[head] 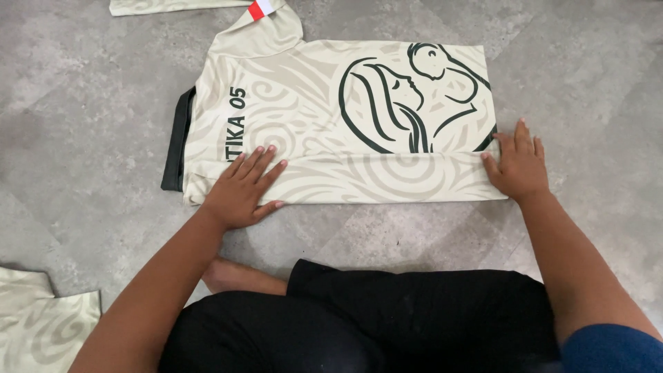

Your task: Folding a jersey neatly using a black folding board as a guide on the floor.

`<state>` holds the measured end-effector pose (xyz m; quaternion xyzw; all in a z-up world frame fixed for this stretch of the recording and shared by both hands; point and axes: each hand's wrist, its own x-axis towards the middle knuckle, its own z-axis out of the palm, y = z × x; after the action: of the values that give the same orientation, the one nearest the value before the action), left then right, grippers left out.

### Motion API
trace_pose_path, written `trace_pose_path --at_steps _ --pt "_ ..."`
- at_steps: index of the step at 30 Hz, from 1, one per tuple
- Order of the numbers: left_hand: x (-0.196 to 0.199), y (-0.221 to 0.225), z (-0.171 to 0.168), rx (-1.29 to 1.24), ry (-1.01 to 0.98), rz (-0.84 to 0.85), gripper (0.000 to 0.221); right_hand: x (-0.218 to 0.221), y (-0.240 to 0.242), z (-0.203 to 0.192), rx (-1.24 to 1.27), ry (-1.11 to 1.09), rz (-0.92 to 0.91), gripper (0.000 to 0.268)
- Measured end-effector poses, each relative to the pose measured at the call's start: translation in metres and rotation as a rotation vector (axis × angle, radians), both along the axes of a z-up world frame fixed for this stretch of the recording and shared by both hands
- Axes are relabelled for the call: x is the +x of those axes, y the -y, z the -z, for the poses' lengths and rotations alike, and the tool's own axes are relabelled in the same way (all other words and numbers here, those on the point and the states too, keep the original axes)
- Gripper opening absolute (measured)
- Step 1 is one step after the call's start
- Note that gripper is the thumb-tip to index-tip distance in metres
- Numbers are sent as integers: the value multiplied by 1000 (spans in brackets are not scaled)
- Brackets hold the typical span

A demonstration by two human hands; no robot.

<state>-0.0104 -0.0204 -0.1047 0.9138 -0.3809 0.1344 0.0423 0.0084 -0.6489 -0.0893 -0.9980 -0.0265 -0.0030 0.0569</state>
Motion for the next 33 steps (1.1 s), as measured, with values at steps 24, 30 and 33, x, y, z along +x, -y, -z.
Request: trace_pose_path --at_steps 24,30,33 --pt "-2 18 -2 230 -378 129 92 -9 -208 2 -68 -147 -651 76" --pt "-3 -30 -19 272 -409 -40 92 -3 -126 10 -45 -132 -391 80" --pt "-9 -65 11 121 -168 -114 97 -8 -89 -7 4 -194 -216 82"
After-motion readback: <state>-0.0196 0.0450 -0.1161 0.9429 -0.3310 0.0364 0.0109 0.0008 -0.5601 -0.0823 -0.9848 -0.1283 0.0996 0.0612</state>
